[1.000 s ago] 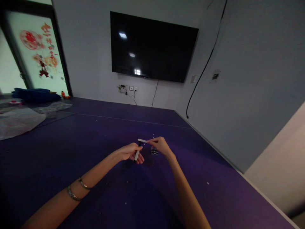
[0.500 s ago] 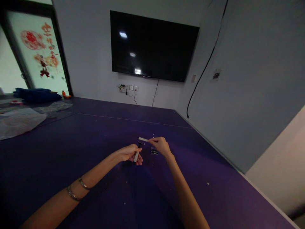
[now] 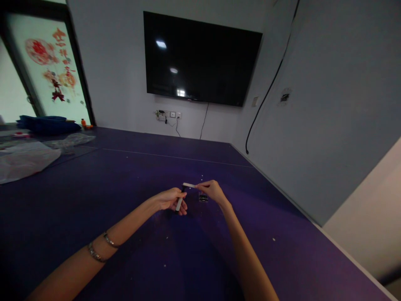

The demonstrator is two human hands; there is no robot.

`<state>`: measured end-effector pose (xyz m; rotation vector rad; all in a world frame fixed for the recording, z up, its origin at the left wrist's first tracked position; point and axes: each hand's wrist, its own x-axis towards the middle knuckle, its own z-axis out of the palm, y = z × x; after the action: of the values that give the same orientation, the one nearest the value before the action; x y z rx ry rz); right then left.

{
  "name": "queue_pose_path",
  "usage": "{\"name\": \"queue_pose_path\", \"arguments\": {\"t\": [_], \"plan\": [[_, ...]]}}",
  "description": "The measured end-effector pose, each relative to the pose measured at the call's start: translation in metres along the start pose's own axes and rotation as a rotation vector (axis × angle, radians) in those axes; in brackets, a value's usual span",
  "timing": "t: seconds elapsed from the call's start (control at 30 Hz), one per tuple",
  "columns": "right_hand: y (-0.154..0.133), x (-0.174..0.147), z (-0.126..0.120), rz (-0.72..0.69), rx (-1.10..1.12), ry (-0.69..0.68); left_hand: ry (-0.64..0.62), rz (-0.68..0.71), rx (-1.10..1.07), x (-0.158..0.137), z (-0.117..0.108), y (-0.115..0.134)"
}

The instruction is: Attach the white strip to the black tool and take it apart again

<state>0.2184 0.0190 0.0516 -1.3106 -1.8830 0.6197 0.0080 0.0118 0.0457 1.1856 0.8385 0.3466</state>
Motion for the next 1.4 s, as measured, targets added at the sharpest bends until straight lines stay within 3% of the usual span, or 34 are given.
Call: {"name": "queue_pose_path", "arguments": {"t": [0.57, 0.73, 0.9, 1.07, 1.2, 1.4], "plan": [[-0.001, -0.003, -0.001, -0.005, -0.042, 0.061, 0.019, 0.033, -0.065, -0.001, 0.002, 0.0], [0.001, -0.002, 0.0, -0.003, 0.009, -0.002, 0.025, 0.034, -0.074, -0.001, 0.002, 0.0], [0.006, -0.002, -0.003, 0.027, -0.117, 0.105, 0.019, 0.032, -0.06, -0.004, 0.003, 0.002], [0.006, -0.001, -0.006, 0.017, -0.06, 0.148, 0.022, 0.1, -0.019, -0.013, 0.001, 0.011], [-0.003, -0.001, -0.007, 0.005, -0.141, 0.222, 0.076, 0.179, 0.036, -0.025, -0.004, 0.024], [-0.027, -0.01, -0.001, 0.008, -0.267, 0.127, 0.138, 0.254, 0.101, -0.042, -0.006, 0.041]]}}
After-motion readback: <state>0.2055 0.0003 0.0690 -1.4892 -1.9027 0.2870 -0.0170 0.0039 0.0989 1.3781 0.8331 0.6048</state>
